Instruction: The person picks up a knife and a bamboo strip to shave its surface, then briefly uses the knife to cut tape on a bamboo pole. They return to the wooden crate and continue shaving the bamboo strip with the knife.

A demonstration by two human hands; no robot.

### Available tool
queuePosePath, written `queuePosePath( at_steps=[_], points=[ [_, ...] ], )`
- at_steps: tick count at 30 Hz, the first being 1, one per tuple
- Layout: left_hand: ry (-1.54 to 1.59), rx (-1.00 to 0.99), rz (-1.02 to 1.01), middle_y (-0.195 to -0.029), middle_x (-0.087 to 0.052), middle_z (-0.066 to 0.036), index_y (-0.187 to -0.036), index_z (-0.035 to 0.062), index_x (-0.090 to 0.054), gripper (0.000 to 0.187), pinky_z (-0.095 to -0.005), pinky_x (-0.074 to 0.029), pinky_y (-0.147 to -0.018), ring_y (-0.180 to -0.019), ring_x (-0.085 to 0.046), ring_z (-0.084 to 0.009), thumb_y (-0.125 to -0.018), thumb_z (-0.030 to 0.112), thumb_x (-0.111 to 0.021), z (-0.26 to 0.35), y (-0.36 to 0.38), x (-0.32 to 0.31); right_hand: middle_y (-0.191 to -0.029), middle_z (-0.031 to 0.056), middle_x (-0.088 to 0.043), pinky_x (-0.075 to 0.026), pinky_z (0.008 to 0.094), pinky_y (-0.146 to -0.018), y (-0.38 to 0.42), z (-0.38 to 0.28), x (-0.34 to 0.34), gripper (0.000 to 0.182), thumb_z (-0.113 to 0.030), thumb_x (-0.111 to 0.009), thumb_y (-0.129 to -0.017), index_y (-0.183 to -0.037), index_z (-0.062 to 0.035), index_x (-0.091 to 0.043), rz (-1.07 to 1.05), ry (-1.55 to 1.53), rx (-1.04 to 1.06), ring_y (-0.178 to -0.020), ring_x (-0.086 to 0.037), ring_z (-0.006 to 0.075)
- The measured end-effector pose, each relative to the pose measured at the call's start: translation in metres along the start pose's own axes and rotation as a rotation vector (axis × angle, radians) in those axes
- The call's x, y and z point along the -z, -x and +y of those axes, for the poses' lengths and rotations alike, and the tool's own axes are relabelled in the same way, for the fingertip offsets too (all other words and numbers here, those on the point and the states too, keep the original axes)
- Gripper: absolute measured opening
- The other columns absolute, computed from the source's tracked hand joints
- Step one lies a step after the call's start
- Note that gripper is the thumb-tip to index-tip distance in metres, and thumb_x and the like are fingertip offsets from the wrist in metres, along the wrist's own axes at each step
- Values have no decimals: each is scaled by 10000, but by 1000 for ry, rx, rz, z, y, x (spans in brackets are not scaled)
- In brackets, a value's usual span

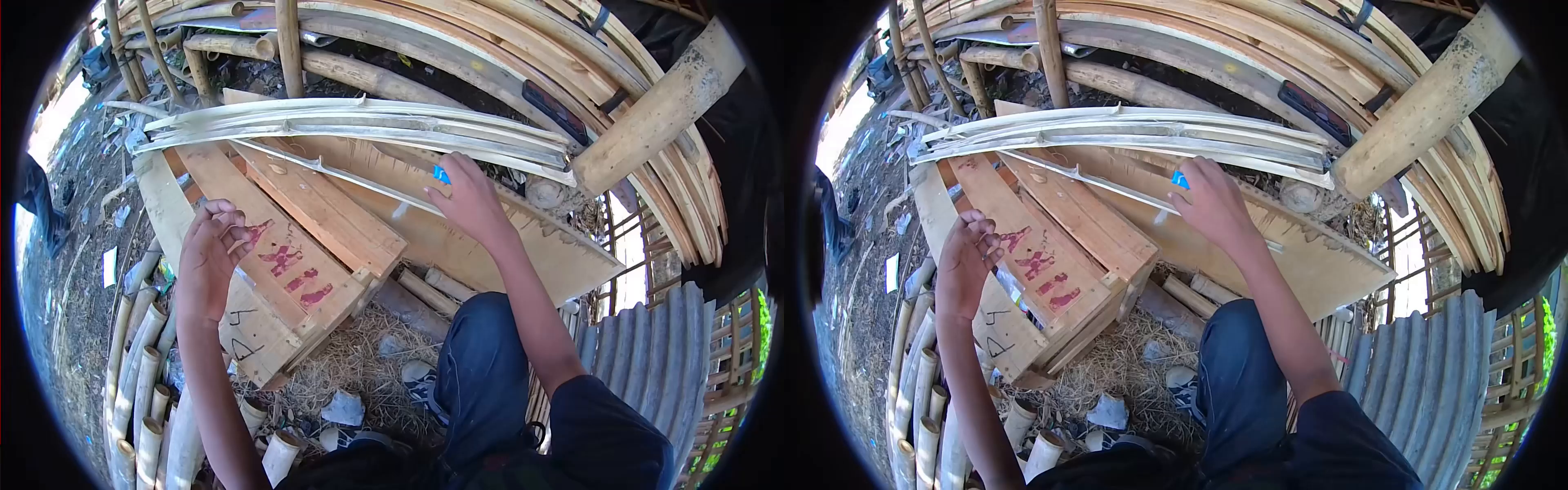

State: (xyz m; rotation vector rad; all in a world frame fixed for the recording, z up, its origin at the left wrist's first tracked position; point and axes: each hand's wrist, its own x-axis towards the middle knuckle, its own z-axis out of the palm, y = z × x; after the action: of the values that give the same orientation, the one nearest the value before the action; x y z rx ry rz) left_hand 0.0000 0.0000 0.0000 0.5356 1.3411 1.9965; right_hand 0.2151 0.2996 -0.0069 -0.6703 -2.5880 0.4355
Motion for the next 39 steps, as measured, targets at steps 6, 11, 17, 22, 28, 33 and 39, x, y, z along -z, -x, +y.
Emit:
queuePosePath(
  at_steps=[6, 11, 17, 22, 28, 33, 39],
  points=[
    [-48, 12, -5, -962, -563, 18, -1107, 146, -527, 199, -298, -443, -834, -884, -545, -99, -953, 271, -520, -6, -3, 13, -1034, 145, -597, -468, 436, -838, -32, 13, 49, 372, -163, -735, -727, -1031, -36, -561, 143, 401, 361, -984, -563, 338],
    [-104, 53, -6, -970, -582, 13, -1093, 141, -531, 171, -293, -440, -827, -876, -563, -106, -961, 239, -487, -7, -1, 11, -998, 132, -610, -461, 438, -831, -43, 30, 55, 391, -185, -754, -713, -1012, -37, -552, 26, 478, 364, -976, -572, 327],
    [-144, 59, -17, -967, -592, 8, -1091, 136, -541, 166, -291, -444, -830, -884, -575, -107, -966, 212, -463, -7, -1, 13, -932, 155, -611, -460, 460, -790, -49, 26, 62, 357, -175, -752, -707, -948, -31, -532, 0, 458, 367, -934, -580, 360],
    [-144, 55, -39, -963, -600, 8, -1087, 139, -548, 166, -291, -448, -830, -878, -578, -102, -968, 232, -478, -10, -1, 10, -843, 175, -609, -459, 488, -771, -53, 21, 66, 312, -183, -731, -734, -926, -45, -527, -32, 416, 226, -877, -595, 397],
    [-150, 68, -87, -955, -612, 3, -1081, 126, -559, 177, -285, -454, -819, -880, -580, -102, -967, 247, -499, -14, 0, 6, -821, 138, -627, -445, 472, -741, -59, 24, 57, 275, -167, -702, -726, -917, -46, -545, 36, 616, 402, -853, -606, 344],
    [-147, 91, -107, -956, -614, -2, -1090, 118, -564, 179, -273, -458, -801, -866, -583, -106, -958, 229, -517, -14, 1, 1, -825, 124, -637, -432, 461, -762, -52, 15, 53, 292, -169, -701, -701, -918, -41, -554, 60, 593, 374, -859, -600, 326],
    [-157, 107, -110, -952, -611, -7, -1088, 113, -565, 178, -275, -460, -796, -862, -580, -106, -955, 225, -524, -12, 2, -3, -845, 129, -663, -487, 395, -757, -53, 5, 71, 371, -175, -755, -661, -907, -14, -529, -134, 250, 176, -786, -632, 282]
  ],
)
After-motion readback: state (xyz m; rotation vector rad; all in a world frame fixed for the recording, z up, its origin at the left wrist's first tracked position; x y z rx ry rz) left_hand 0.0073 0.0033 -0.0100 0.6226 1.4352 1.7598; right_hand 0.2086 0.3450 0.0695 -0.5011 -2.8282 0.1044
